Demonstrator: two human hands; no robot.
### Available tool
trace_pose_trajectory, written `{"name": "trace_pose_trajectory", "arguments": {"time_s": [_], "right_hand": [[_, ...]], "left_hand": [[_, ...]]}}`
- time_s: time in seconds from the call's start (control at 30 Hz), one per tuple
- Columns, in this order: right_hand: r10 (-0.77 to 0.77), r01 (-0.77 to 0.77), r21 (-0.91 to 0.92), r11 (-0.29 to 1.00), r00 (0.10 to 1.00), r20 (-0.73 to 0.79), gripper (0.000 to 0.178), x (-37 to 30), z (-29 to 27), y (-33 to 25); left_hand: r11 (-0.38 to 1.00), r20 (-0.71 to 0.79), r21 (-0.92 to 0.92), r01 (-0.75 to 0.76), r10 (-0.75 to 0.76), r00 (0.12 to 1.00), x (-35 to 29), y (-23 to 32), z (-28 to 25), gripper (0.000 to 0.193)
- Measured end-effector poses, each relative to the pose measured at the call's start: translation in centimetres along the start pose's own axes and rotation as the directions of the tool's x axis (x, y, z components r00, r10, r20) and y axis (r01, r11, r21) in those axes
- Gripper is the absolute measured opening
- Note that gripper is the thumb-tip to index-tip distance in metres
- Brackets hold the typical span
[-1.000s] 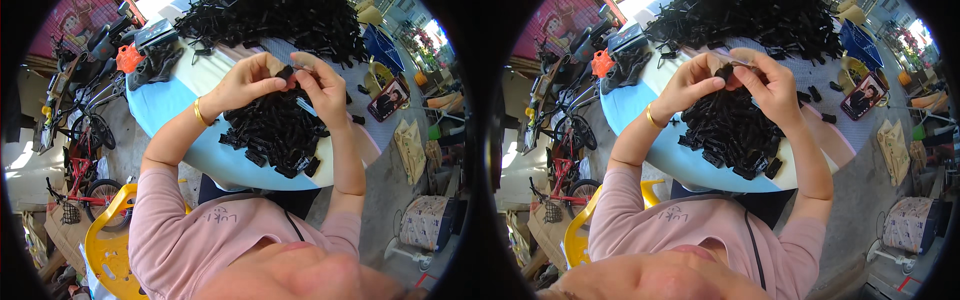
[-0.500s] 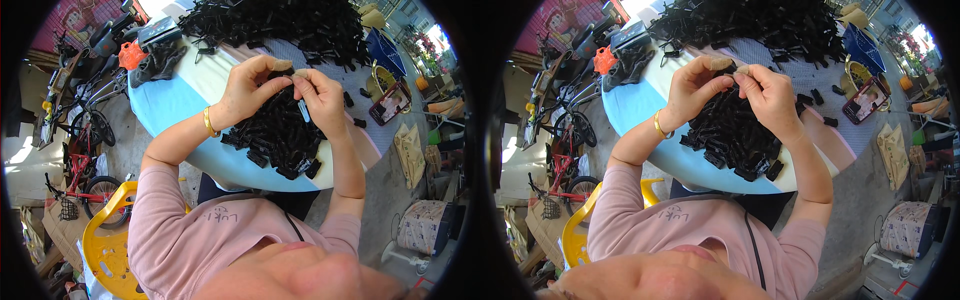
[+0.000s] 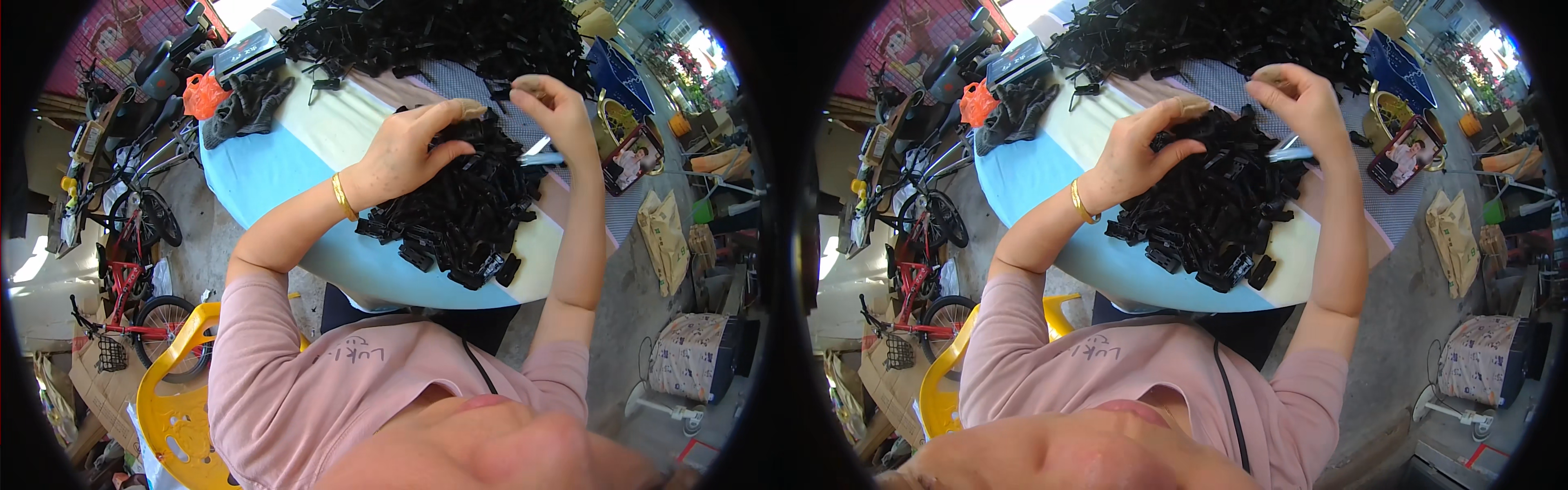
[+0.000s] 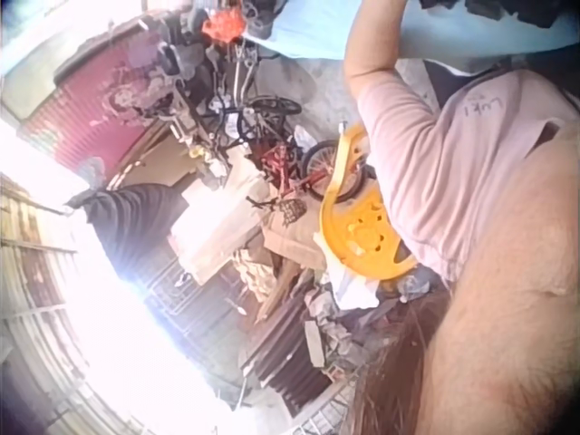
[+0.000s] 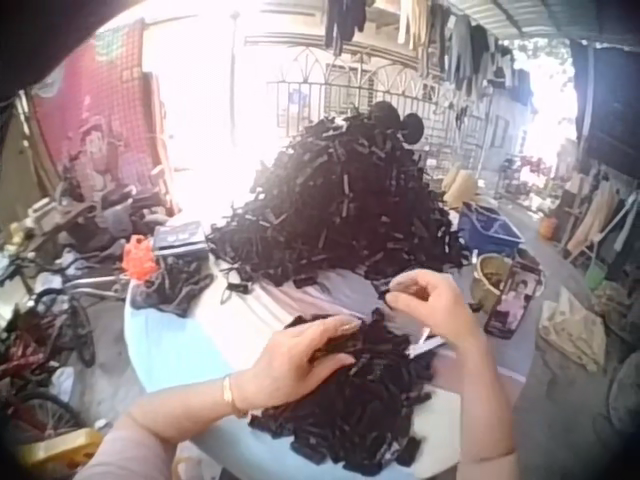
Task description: Manually assemble small black plastic clips by attaching component pieces to them.
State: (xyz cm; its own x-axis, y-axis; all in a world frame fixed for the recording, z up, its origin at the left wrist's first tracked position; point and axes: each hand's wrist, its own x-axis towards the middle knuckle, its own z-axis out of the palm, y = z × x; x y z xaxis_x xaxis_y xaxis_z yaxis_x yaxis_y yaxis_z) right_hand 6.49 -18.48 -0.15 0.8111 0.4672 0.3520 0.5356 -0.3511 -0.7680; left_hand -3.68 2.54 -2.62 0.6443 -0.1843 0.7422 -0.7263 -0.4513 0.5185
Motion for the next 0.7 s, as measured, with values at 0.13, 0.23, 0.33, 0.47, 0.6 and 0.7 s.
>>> {"name": "trace_pose_trajectory", "arguments": {"time_s": [0.13,0.23,0.33,0.47,0.6,0.7], "right_hand": [[0.109,-0.097,-0.600,0.794,0.994,-0.017,0.031,3.1,0.8,6.1],[0.121,-0.128,-0.732,0.669,0.991,-0.063,0.035,4.0,2.5,9.3],[0.071,-0.085,-0.769,0.634,0.996,-0.052,0.033,4.6,3.3,11.5],[0.076,-0.092,-0.782,0.616,0.995,-0.058,0.026,4.4,3.3,9.9],[-0.324,0.161,-0.614,0.773,0.932,-0.163,0.026,1.8,2.9,4.2],[-0.679,0.570,-0.452,0.686,0.725,-0.116,0.027,-0.1,3.7,-0.4]], "left_hand": [[0.978,0.189,0.080,-0.193,0.175,0.966,-0.3,-1.0,0.2,0.022],[0.981,0.228,0.078,-0.179,0.157,0.961,-0.4,-0.7,0.5,0.027],[0.983,0.183,0.059,-0.175,0.162,0.970,-0.1,-0.7,0.5,0.023],[0.970,0.033,-0.165,0.178,-0.175,0.984,-0.6,-1.6,0.1,0.021],[0.726,0.078,-0.583,0.365,-0.397,0.914,0.4,-3.6,-0.2,0.049],[0.499,0.272,-0.744,0.445,-0.383,0.883,0.7,-3.6,-0.9,0.064]]}}
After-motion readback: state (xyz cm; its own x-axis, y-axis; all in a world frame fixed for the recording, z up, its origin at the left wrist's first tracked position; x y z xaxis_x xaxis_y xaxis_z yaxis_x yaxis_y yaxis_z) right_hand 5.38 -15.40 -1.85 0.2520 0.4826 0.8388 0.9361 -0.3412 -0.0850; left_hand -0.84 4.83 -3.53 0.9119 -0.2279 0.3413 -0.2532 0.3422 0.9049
